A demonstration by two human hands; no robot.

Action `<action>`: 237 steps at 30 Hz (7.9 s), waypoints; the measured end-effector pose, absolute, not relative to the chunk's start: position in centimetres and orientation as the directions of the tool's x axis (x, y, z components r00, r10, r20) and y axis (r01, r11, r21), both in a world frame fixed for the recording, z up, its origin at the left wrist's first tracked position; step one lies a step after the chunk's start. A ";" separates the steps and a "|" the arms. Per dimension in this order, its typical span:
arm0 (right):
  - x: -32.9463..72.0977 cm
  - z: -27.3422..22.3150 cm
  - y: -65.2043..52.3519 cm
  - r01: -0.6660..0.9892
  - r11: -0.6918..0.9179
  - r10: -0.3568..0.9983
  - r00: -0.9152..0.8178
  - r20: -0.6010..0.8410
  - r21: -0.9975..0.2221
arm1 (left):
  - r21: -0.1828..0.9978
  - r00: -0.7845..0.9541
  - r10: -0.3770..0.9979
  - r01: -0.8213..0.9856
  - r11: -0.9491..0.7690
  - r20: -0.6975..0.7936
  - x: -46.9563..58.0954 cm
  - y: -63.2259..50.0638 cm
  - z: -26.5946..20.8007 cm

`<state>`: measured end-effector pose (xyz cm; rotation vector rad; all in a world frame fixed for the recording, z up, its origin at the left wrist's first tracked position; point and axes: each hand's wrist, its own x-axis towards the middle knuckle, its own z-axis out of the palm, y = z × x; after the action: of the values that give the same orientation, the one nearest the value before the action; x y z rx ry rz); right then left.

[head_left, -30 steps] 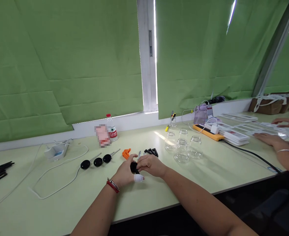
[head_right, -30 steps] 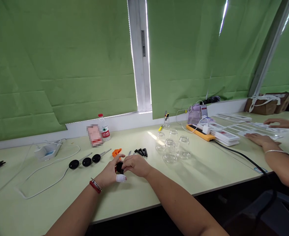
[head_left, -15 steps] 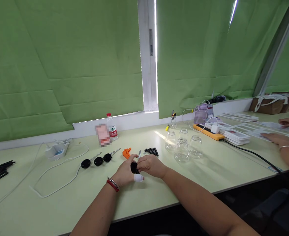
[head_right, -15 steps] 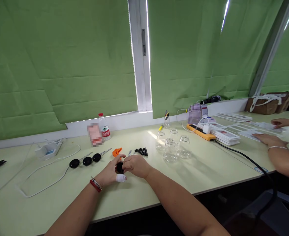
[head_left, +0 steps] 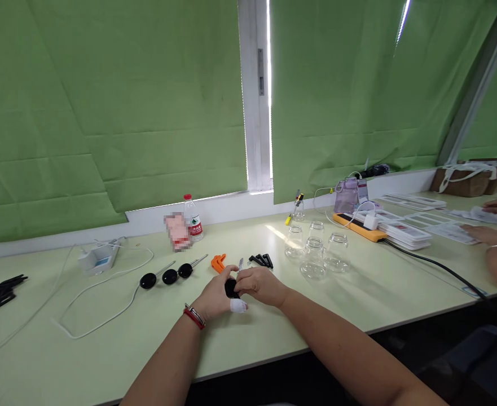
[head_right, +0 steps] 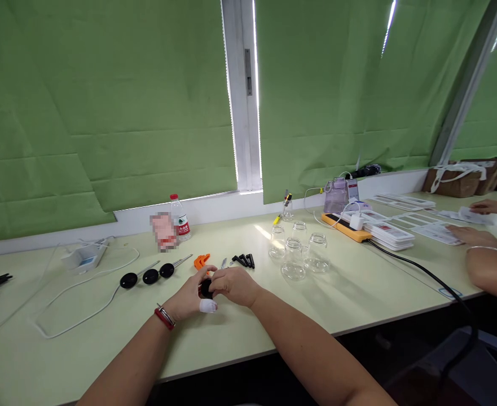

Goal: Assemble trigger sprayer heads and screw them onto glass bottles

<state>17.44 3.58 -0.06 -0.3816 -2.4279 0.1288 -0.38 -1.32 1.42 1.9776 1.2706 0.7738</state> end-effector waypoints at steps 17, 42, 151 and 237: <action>17.4 -0.3 3.7 0.293 0.955 0.255 -0.722 0.643 -0.050 | 0.812 0.369 0.922 0.499 -0.303 0.117 -0.5 -1.3 1.5; 17.3 -0.3 3.2 0.388 0.921 0.336 -0.734 0.590 -0.042 | 0.711 0.264 0.943 0.623 -0.325 0.200 -0.7 -1.1 1.6; 16.9 -1.5 3.9 0.033 -0.011 0.772 -0.635 -0.029 -0.999 | 0.219 0.271 0.846 0.888 -0.403 0.458 0.8 -1.8 1.2; 20.3 -1.0 16.2 0.924 0.024 0.993 0.023 0.118 -0.381 | 0.479 -0.413 0.685 0.871 0.105 0.600 -5.2 2.3 -0.8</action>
<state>20.34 16.15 -1.01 -1.9555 -1.9562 0.2686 -5.21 2.29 -0.81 1.7964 2.4922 1.3856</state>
